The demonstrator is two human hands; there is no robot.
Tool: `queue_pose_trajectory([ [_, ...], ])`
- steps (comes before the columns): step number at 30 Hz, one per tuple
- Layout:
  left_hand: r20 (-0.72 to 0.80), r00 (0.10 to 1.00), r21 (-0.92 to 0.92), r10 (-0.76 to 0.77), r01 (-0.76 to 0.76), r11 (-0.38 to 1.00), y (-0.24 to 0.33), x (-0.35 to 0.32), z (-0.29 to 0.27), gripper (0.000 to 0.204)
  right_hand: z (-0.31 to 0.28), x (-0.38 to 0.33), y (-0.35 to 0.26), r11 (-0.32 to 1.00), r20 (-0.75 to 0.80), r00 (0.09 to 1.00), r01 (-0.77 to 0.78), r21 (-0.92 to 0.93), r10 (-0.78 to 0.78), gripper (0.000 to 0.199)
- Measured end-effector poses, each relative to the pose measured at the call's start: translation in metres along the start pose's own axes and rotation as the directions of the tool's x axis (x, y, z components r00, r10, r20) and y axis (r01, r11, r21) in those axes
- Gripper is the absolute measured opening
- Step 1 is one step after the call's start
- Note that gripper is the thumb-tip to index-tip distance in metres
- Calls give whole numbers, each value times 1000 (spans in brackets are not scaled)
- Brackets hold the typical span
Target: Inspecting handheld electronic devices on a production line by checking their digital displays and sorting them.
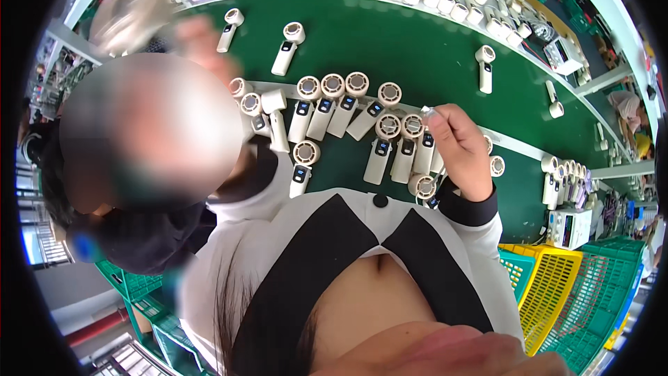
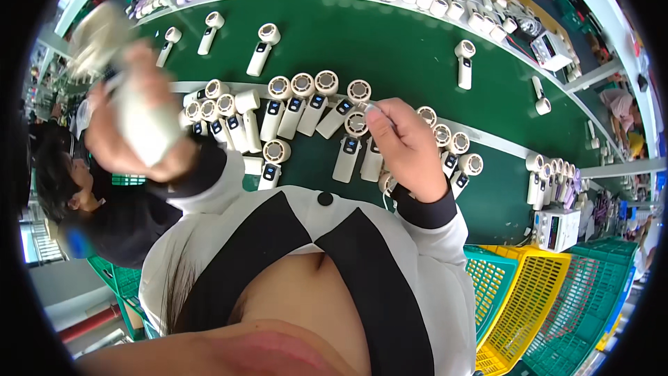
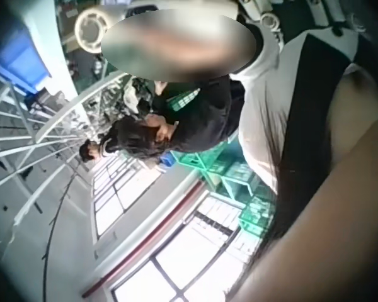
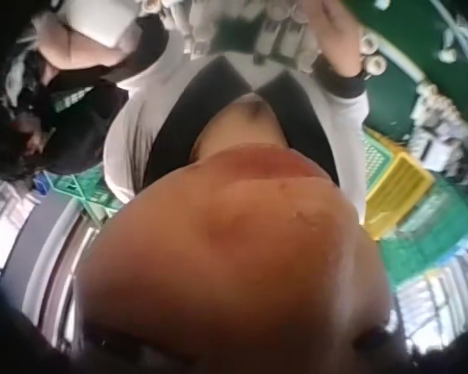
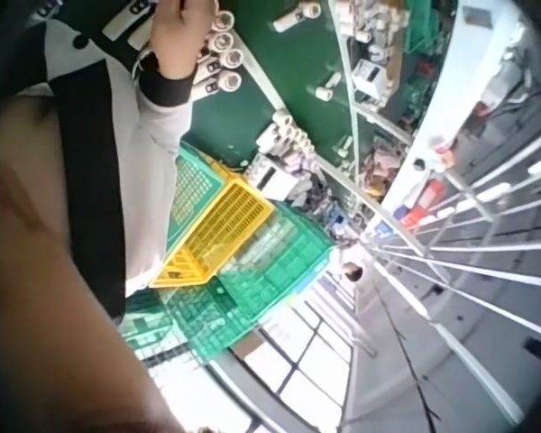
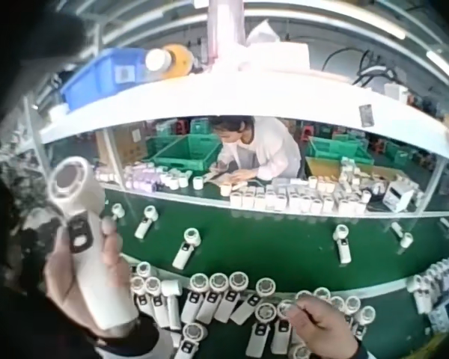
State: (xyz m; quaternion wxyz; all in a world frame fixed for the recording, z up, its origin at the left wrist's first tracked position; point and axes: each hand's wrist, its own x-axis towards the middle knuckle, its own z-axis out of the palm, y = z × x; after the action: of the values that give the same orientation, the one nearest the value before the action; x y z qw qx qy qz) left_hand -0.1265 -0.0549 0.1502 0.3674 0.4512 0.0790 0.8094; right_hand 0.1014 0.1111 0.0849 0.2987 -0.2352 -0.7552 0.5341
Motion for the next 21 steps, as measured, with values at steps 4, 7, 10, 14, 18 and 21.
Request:
queue_pose_trajectory([
  [4, -322, 882, 126, -344, 400, 908, -94, -9, 0, 41, 6, 0, 8, 986, 73, 995, 83, -143, -73, 16],
  [7, -296, 754, -43, -586, 602, 797, -112, -20, 1, 41, 12, 2, -3, 995, 104, 990, 98, 1, -97, 16],
  [10, -185, 715, -116, -675, 666, 737, -116, -27, 0, 44, 11, -3, -1, 994, 173, 983, 35, 107, -53, 17],
  [14, -43, 726, -101, -686, 680, 726, -121, -28, -3, 50, 2, -4, 5, 969, 338, 941, -57, 240, -28, 19],
  [18, 47, 811, 221, -583, 560, 798, -129, -29, -2, 58, -2, -6, 6, 999, 302, 953, 1, 34, -11, 21],
  [21, -110, 841, 308, -530, 535, 786, -135, -36, 8, 59, 7, -11, 4, 998, 211, 977, 0, -58, 12, 21],
])
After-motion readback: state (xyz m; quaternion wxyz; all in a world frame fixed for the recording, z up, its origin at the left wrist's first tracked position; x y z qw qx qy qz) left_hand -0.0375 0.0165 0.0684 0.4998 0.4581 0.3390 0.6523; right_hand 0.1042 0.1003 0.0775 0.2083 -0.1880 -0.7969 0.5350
